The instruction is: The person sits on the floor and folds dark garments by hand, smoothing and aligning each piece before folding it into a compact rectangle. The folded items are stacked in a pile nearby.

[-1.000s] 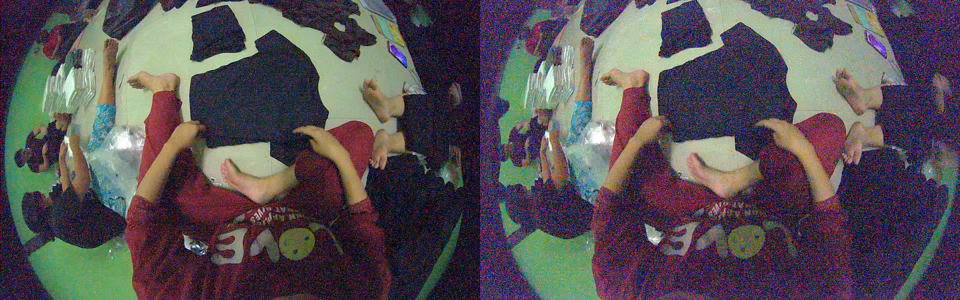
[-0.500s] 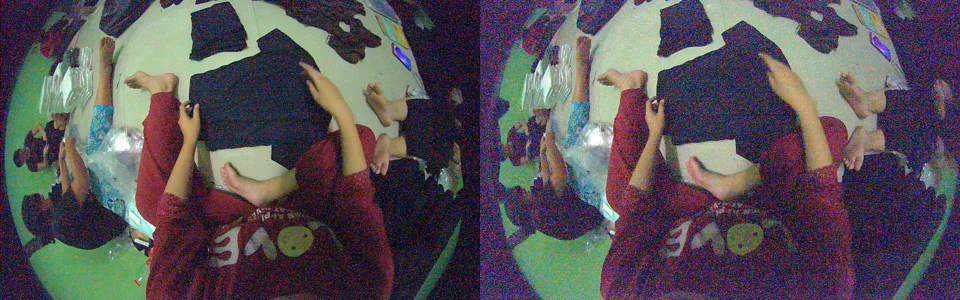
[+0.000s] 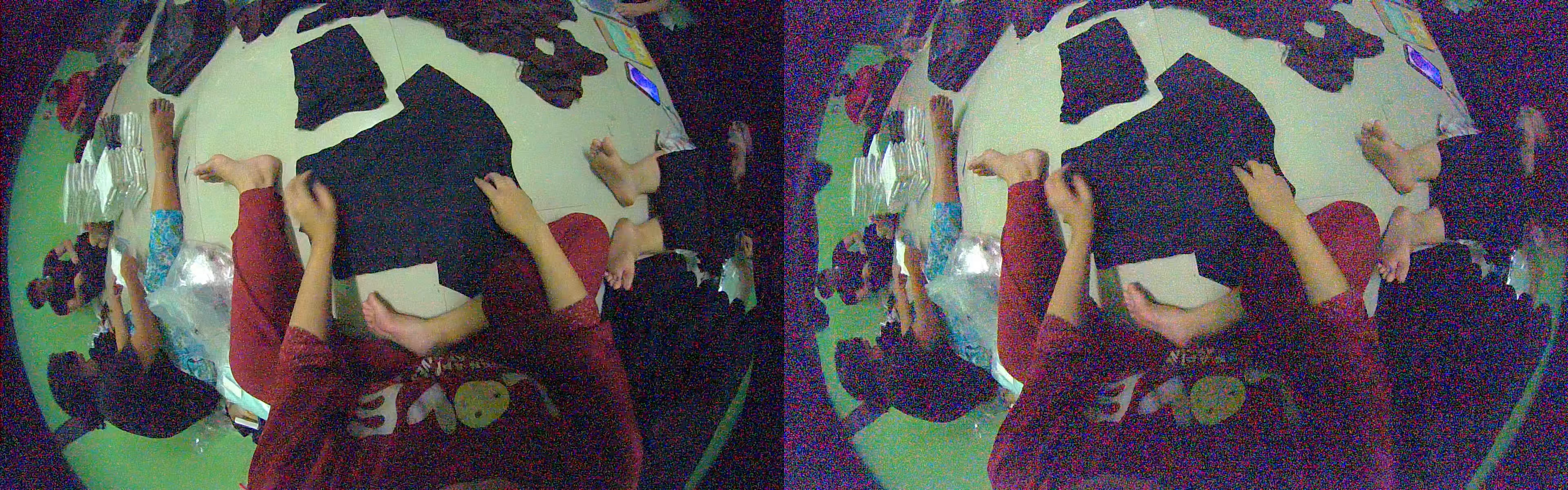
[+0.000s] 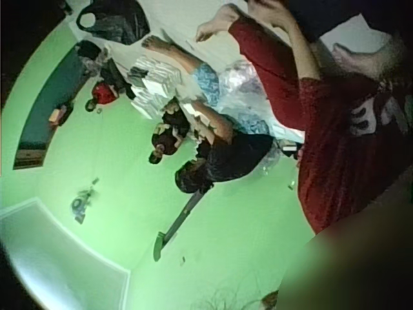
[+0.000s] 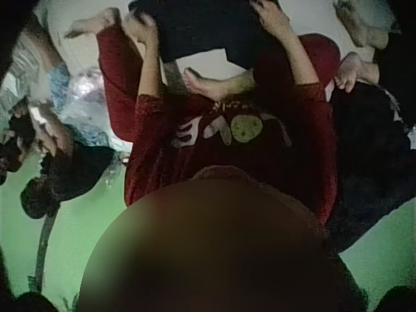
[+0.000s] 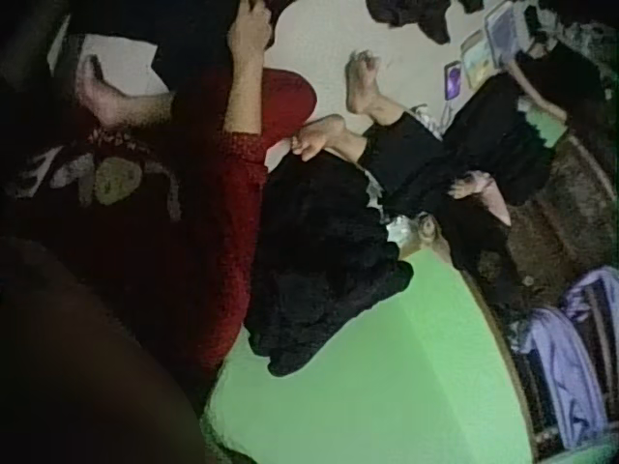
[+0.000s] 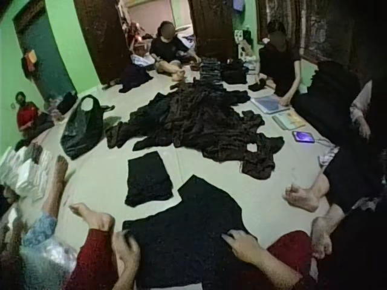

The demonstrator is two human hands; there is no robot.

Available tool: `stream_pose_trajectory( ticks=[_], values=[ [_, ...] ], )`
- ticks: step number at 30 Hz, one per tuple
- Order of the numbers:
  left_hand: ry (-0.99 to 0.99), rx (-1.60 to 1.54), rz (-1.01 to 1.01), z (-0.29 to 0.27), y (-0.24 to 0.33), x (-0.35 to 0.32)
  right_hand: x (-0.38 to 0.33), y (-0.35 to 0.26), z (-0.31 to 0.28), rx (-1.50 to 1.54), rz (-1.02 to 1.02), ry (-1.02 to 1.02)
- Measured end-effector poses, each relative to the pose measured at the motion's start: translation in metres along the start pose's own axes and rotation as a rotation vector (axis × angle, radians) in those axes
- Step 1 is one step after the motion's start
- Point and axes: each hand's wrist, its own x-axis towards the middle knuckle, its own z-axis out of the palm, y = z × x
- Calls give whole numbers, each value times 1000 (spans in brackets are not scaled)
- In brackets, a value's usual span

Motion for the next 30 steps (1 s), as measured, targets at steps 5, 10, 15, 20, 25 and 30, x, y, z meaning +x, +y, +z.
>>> stream_pose_trajectory(
  ticks=[5,10,15,20,25,30],
  values=[
    [-439,-306,-84,107,95,87,-7,0,-11,-9,-31,-4],
    [-1020,-223,-355,172,117,159,4,20,-24,120,-45,-65],
    [-1059,-682,-569,186,110,183,20,31,-36,171,-20,-100],
    [-882,-779,-499,193,123,190,30,36,-40,198,-8,-127],
    [-525,-782,111,129,157,137,30,45,-46,417,43,-44],
    [-800,-489,652,66,175,45,42,56,-95,643,73,-68]
  ],
)
